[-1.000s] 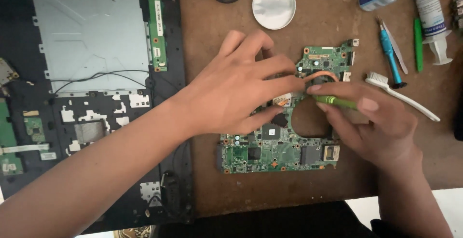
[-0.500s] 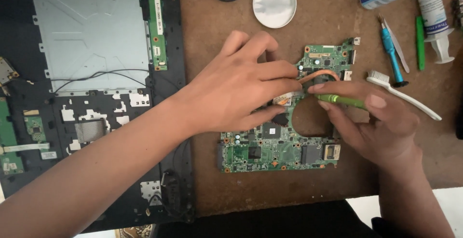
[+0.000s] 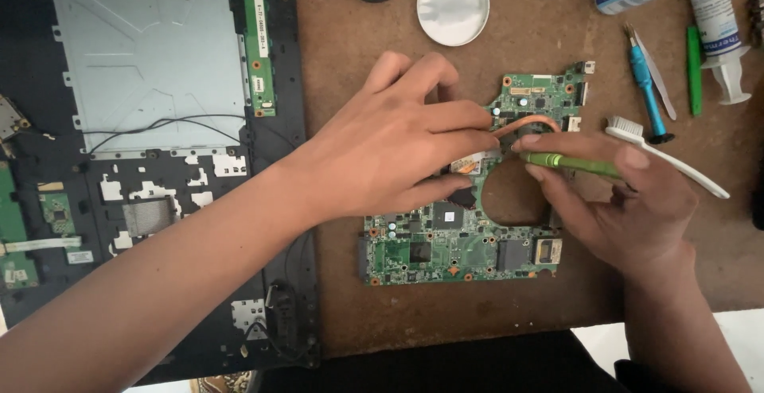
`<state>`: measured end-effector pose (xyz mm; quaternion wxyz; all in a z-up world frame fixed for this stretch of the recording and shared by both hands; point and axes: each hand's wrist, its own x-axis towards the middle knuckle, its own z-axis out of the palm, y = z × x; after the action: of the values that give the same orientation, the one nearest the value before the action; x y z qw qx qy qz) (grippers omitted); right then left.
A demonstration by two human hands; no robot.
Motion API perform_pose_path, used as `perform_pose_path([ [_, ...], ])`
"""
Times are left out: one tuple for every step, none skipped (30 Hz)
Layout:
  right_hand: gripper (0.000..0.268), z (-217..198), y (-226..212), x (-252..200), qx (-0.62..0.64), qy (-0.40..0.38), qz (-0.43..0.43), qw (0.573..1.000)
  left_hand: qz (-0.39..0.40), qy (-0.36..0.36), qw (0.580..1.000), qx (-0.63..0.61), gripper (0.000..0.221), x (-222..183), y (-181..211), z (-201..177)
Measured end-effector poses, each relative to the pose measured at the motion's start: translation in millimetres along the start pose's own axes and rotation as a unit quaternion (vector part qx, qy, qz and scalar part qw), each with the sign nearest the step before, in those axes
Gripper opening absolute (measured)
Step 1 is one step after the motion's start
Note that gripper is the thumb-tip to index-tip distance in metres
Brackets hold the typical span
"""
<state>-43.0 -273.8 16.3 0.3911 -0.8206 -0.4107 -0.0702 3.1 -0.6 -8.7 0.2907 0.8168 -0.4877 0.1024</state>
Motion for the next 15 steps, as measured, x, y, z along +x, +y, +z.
perform_pose_path([
  [0.083,0.4,-1.0,0.0,-0.022,0.000,0.009,1.000,-0.002,-0.002,1.000,0.001,0.042,0.0,0.2,-0.3],
  [0.072,0.8,-2.0,-0.1,-0.044,-0.001,0.017,0.999,-0.003,-0.004,1.000,0.002,0.042,0.0,0.3,-0.5],
  [0.072,1.4,-1.8,-0.3,-0.043,-0.001,0.018,0.999,-0.004,-0.004,1.000,0.001,0.042,-0.2,0.3,-0.3],
  [0.076,2.0,-1.7,-0.5,-0.055,0.004,0.005,0.998,-0.004,-0.002,1.000,0.001,0.042,-0.4,0.3,-0.1],
  [0.080,2.4,-1.3,-0.3,-0.066,0.009,-0.009,0.998,-0.003,0.000,1.000,0.001,0.042,-0.3,0.0,-0.1],
  [0.080,2.6,-0.2,-1.3,-0.066,0.009,-0.008,0.998,-0.003,0.000,1.000,0.001,0.042,-0.1,-0.1,-0.6],
  [0.080,2.7,0.6,-2.7,-0.071,0.009,-0.008,0.997,-0.004,-0.001,1.000,-0.001,0.042,0.0,0.0,-0.8],
  [0.079,2.8,1.4,-4.1,-0.076,0.009,-0.007,0.997,-0.004,-0.003,1.000,-0.002,0.042,0.1,0.2,-1.0],
  [0.079,2.5,-0.6,-2.8,-0.076,0.009,-0.007,0.997,-0.004,-0.003,1.000,-0.002,0.042,0.2,0.0,-1.1],
  [0.068,2.2,-2.6,-1.5,-0.083,0.009,0.014,0.996,-0.003,0.000,1.000,-0.002,0.042,0.2,-0.2,-1.2],
  [0.059,2.0,-5.0,-0.6,-0.090,0.009,0.035,0.995,-0.001,0.002,1.000,-0.002,0.042,0.0,0.0,-1.1],
  [0.059,2.6,-7.3,1.5,-0.090,0.009,0.035,0.995,-0.002,0.002,1.000,-0.003,0.042,-0.1,0.2,-1.1],
  [0.065,3.2,-9.3,3.9,-0.076,0.015,0.042,0.996,-0.001,0.000,1.000,0.000,0.042,-0.1,0.1,-1.2],
  [0.071,3.7,-11.4,6.4,-0.062,0.022,0.048,0.997,-0.001,-0.002,1.000,0.003,0.042,-0.1,-0.1,-1.4],
  [0.071,3.5,-10.1,6.6,-0.061,0.021,0.048,0.997,-0.001,-0.002,1.000,0.003,0.042,-0.2,0.0,-1.0],
])
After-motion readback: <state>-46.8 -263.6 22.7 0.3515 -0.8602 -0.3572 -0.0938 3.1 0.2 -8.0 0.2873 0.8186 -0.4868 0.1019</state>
